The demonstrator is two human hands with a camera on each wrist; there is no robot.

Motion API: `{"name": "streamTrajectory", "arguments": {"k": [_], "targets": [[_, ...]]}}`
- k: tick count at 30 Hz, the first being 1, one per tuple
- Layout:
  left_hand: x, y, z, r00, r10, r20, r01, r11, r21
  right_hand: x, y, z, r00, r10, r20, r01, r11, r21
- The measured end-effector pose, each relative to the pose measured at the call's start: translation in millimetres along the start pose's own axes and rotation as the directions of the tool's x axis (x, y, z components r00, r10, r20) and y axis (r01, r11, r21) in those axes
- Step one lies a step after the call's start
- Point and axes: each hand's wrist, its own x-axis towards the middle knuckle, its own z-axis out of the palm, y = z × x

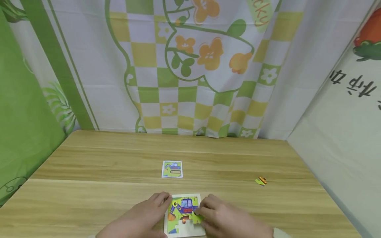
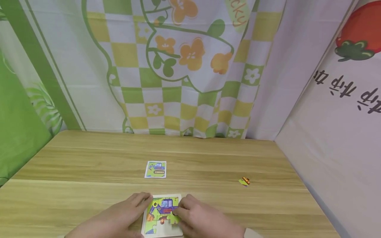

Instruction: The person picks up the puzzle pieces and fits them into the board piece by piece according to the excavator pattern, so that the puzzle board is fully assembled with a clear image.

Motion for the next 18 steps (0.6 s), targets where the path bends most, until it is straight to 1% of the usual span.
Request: {"name": "streamTrajectory", "arguments": {"k": [1,3,6,9,14,18], "targets": [[0.0,0.0,-0.2,1.000,0.001,0.000,-0.001,1.000,0.003,1.2,-1.2,1.2,1.000,0.000,0.009,0.000,1.000,0.019],[0.0,0.0,-0.5,1.000,0.002,0.000,-0.002,1.000,0.004,4.2,-3.3,4.2,1.000,-0.025,0.008,0.025,0.999,0.025],[0.0,-0.3,-0.8,1.000,0.006,0.000,-0.006,1.000,0.000,9.2,-6.1,9.9,0.996,-0.088,-0.018,0.087,0.996,-0.027],[-0.1,-0.9,-0.1,1.000,0.018,-0.011,-0.018,1.000,0.006,13.2,-9.5,15.0,0.991,-0.128,-0.037,0.125,0.990,-0.071],[-0.5,-1.1,2.0,0.999,0.034,-0.042,-0.032,0.999,0.040,17.9,-14.2,19.1,0.992,-0.124,-0.008,0.123,0.989,-0.085],[-0.9,-0.8,2.3,0.999,0.023,-0.048,-0.021,0.999,0.046,21.5,-16.3,19.5,0.991,-0.131,0.021,0.133,0.985,-0.106]]}}
